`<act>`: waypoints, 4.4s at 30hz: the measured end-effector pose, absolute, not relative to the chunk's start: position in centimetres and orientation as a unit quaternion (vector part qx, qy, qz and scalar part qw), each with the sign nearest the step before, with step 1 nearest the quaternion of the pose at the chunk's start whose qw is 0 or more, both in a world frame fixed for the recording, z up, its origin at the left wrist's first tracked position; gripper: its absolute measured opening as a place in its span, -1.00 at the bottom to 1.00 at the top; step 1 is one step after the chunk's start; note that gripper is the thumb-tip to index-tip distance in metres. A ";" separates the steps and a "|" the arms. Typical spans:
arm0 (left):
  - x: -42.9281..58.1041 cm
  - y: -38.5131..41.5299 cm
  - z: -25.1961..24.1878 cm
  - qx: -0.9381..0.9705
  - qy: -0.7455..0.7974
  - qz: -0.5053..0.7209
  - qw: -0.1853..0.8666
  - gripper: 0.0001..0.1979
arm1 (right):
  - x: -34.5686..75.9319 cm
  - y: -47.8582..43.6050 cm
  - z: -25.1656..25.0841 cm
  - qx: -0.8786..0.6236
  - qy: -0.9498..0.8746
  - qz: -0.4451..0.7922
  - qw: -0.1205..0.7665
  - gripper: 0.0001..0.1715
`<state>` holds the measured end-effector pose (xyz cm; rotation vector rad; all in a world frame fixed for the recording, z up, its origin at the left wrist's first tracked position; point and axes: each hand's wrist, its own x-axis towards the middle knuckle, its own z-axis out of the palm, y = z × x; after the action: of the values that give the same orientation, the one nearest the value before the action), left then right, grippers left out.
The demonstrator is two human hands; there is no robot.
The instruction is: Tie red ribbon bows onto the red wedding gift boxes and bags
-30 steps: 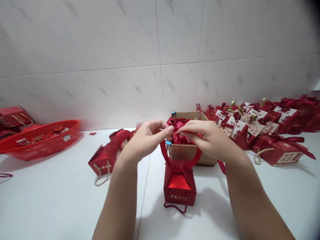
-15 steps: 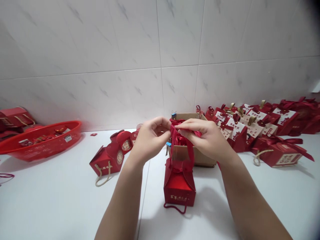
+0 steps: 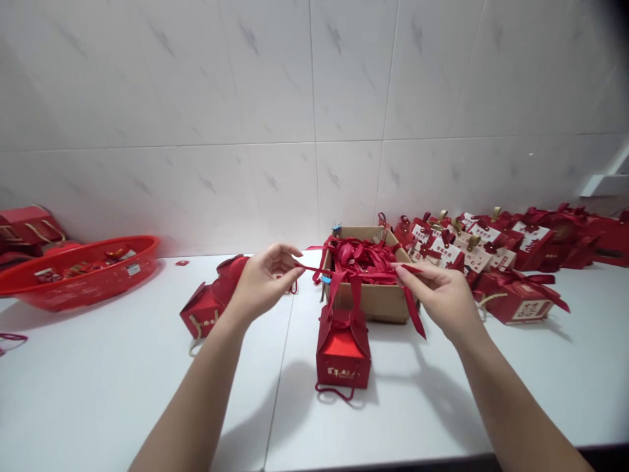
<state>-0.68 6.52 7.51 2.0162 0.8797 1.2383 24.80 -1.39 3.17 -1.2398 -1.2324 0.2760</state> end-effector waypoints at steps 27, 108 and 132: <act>-9.5 7.8 -3.7 0.687 0.618 0.267 0.274 -0.83 | 33.6 -9.3 -10.3 -0.764 -0.386 0.088 0.510 -0.54; 2.2 4.1 -3.8 0.782 0.435 0.335 0.297 -0.72 | 20.0 -0.9 -3.2 -0.507 -0.587 0.392 0.495 -0.76; 4.0 5.8 3.4 0.864 0.289 0.350 0.219 -0.86 | 18.5 -0.7 -2.0 -0.549 -0.664 0.255 0.439 -0.81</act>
<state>4.04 5.84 3.44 2.3894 0.7984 0.9691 18.52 -0.68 -2.00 -1.3636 -1.6499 0.6343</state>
